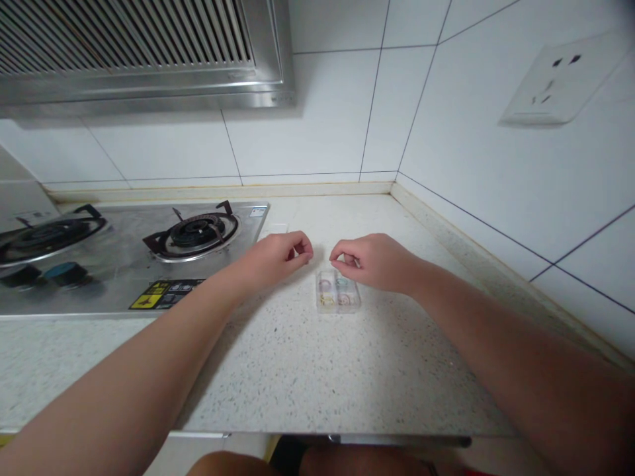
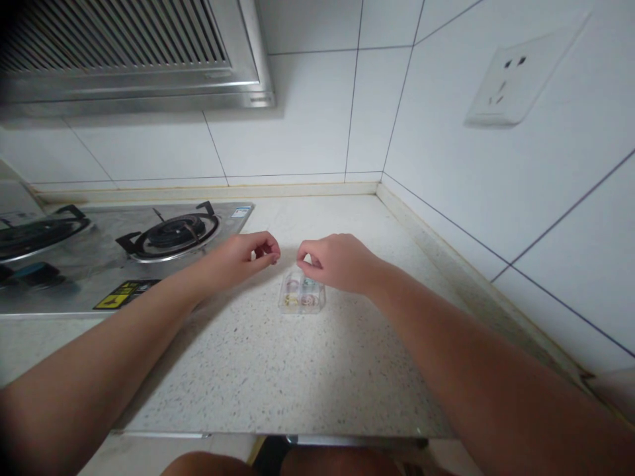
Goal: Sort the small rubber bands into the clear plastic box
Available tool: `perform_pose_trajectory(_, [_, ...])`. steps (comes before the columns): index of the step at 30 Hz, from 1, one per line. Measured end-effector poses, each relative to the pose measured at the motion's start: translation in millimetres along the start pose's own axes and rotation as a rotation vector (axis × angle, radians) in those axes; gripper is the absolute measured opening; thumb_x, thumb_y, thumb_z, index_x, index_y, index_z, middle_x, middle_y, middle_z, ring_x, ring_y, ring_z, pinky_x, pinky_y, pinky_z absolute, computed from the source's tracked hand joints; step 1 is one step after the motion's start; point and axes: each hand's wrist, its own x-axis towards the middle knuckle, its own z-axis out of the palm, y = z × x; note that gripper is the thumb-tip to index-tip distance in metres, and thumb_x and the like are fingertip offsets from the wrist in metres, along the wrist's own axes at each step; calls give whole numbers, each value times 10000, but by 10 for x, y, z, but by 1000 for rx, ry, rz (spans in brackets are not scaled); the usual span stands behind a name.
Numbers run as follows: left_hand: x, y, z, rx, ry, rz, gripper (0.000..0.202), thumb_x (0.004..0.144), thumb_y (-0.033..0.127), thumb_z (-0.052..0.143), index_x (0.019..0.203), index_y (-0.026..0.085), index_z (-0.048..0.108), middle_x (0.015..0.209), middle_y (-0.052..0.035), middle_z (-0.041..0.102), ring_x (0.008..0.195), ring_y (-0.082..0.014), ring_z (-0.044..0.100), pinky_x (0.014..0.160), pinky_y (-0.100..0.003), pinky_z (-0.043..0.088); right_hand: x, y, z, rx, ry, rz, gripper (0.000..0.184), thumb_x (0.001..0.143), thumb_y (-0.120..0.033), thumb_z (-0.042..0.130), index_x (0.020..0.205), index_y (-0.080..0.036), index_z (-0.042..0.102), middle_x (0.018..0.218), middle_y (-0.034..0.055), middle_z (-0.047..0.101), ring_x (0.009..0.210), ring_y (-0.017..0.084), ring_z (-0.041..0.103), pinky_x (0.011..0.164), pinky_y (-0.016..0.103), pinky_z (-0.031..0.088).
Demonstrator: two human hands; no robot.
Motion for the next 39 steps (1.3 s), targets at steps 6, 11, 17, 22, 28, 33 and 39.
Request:
perform_pose_trajectory(6, [-7, 109, 172, -218, 101, 33, 101, 926, 265, 554, 926, 188, 619, 804, -10, 656, 713, -131, 575, 611, -252, 408, -9, -4, -8, 85, 58, -28, 183, 925, -349, 602, 956, -205, 711, 652, -35, 644, 553, 90, 515, 608, 257, 321])
perform_pose_trajectory(11, [-24, 197, 189, -296, 170, 69, 78, 928, 248, 573, 921, 184, 617, 804, -4, 658, 712, -118, 577, 612, -238, 423, 2, -36, -9, 282, 37, 1, 265, 954, -427, 584, 912, -185, 684, 573, -54, 569, 514, 76, 472, 571, 243, 322])
perform_pose_trajectory(17, [-21, 194, 209, -361, 188, 79, 103, 935, 272, 589, 931, 173, 619, 809, -20, 660, 714, -117, 593, 606, -233, 427, 9, -52, 30, 470, 115, 43, 210, 918, -376, 640, 893, -171, 679, 593, -50, 559, 513, 74, 467, 526, 232, 337])
perform_pose_trajectory(22, [-11, 163, 225, -432, 174, 81, 104, 932, 276, 591, 930, 177, 622, 825, -21, 657, 721, -117, 592, 617, -237, 440, 14, -42, 52, 588, 154, 88, 154, 908, -316, 641, 888, -167, 673, 582, -53, 509, 512, 78, 419, 487, 232, 312])
perform_pose_trajectory(28, [-16, 165, 218, -484, 158, 85, 113, 927, 286, 590, 924, 175, 617, 840, -30, 667, 732, -126, 594, 621, -243, 456, 30, -59, 35, 662, 203, 113, 157, 912, -321, 647, 907, -167, 675, 580, -43, 527, 512, 85, 428, 482, 242, 306])
perform_pose_trajectory(33, [-15, 170, 217, -495, 150, 79, 151, 943, 319, 581, 949, 177, 628, 828, -30, 669, 747, -135, 605, 638, -256, 468, 29, -74, 29, 690, 208, 131, 165, 913, -332, 652, 898, -169, 670, 572, -43, 528, 501, 85, 432, 473, 243, 300])
perform_pose_trajectory(39, [-11, 182, 214, -519, 166, 82, 156, 941, 326, 599, 932, 175, 635, 769, -5, 621, 701, -118, 575, 624, -248, 454, 21, -100, 9, 723, 208, 131, 167, 915, -334, 647, 905, -168, 662, 584, -39, 536, 514, 89, 459, 482, 240, 320])
